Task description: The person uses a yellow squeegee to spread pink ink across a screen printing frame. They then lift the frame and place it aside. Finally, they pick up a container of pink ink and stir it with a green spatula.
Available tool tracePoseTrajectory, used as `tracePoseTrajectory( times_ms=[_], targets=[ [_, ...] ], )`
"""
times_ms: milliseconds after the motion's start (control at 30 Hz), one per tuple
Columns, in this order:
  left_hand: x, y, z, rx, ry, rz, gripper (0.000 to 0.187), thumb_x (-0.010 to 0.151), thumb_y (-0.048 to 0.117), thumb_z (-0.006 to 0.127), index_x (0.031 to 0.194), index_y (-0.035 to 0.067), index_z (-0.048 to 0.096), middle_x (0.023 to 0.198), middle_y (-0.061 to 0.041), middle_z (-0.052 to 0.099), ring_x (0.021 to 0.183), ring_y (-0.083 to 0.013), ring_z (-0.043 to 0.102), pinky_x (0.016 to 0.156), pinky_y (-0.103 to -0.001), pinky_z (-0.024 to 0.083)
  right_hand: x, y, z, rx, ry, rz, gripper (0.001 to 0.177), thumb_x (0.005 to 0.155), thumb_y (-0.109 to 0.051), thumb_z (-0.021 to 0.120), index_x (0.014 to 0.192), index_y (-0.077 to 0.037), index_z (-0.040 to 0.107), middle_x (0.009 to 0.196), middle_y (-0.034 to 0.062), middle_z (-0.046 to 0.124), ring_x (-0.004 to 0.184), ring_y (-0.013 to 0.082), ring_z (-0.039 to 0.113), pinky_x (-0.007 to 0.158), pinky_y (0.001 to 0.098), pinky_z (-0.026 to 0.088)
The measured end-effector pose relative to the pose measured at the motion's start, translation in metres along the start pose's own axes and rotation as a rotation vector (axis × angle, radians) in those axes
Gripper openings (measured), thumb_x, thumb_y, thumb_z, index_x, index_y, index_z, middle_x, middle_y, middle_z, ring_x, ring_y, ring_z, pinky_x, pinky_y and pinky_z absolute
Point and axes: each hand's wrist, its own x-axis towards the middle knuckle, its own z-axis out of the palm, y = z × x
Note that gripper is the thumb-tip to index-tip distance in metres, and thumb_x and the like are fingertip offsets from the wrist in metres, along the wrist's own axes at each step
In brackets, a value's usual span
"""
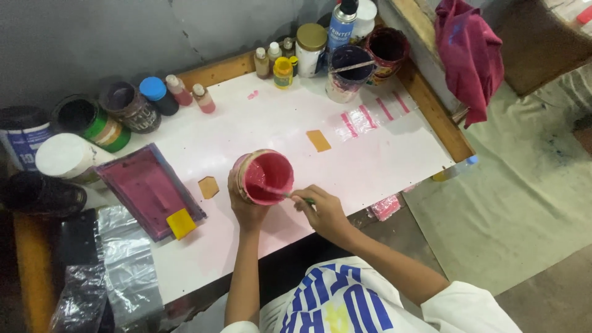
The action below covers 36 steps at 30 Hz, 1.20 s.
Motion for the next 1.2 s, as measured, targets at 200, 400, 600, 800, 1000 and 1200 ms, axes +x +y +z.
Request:
tracePoseTrajectory(
  times_ms=[200,400,600,800,1000,1200],
  targets=[
    [-0.043,-0.045,0.01,0.135,-0.028,-0.095,0.115,0.058,0.052,0.096,0.146,0.004,0.04,0.141,-0.019,0.049,0.119,-0.0392,0.063,0.094,-0.049,0.06,0.006,0.017,0.024,-0.261,-0.004,-0.347,0.012,0.095,-0.009,0.07,0.107,-0.008,0.07,0.085,0.0071,0.066,0.07,0.0256,0.072,0.058,0.0328,0.061],
    [-0.033,-0.026,0.003,0.014,-0.016,-0.259,0.113,0.057,0.047,0.097,0.147,0.009,0.039,0.135,-0.016,0.055,0.107,-0.0412,0.068,0.089,-0.052,0.061,0.004,0.006,0.019,-0.13,-0.11,-0.333,0.016,0.094,-0.007,0.069,0.11,-0.008,0.069,0.085,0.008,0.067,0.071,0.0289,0.072,0.059,0.0363,0.062],
    [-0.05,-0.048,0.015,-0.017,-0.036,-0.205,0.122,0.053,0.044,0.101,0.151,0.011,0.036,0.143,-0.017,0.051,0.122,-0.0412,0.061,0.101,-0.049,0.055,0.005,0.016,0.021,-0.335,-0.1,-0.512,0.01,0.096,-0.011,0.068,0.106,-0.008,0.071,0.088,0.0088,0.066,0.077,0.0261,0.069,0.063,0.033,0.06],
    [-0.029,-0.036,0.017,0.043,-0.028,-0.08,0.12,0.052,0.041,0.102,0.15,0.016,0.039,0.146,-0.011,0.047,0.13,-0.033,0.057,0.108,-0.042,0.053,0.016,-0.005,0.005,-0.258,-0.23,-0.546,0.011,0.097,-0.009,0.066,0.107,-0.006,0.07,0.089,0.0114,0.066,0.081,0.0273,0.069,0.069,0.0346,0.061],
    [-0.021,-0.033,0.011,-0.053,0.004,0.015,0.104,0.063,0.049,0.095,0.144,0.009,0.044,0.139,-0.017,0.051,0.129,-0.0421,0.055,0.111,-0.052,0.05,0.037,0.004,-0.023,-0.451,-0.313,-0.722,0.018,0.096,-0.001,0.062,0.112,-0.003,0.07,0.09,0.0093,0.064,0.081,0.0227,0.063,0.074,0.0282,0.058],
    [-0.022,-0.041,0.013,0.175,0.026,0.138,0.104,0.064,0.05,0.094,0.142,0.003,0.043,0.136,-0.022,0.052,0.124,-0.0469,0.055,0.108,-0.056,0.049,0.025,0.008,-0.021,-0.401,-0.311,-0.55,0.012,0.095,-0.005,0.065,0.106,-0.004,0.07,0.081,0.0055,0.06,0.071,0.0192,0.062,0.065,0.0267,0.057]
  ],
)
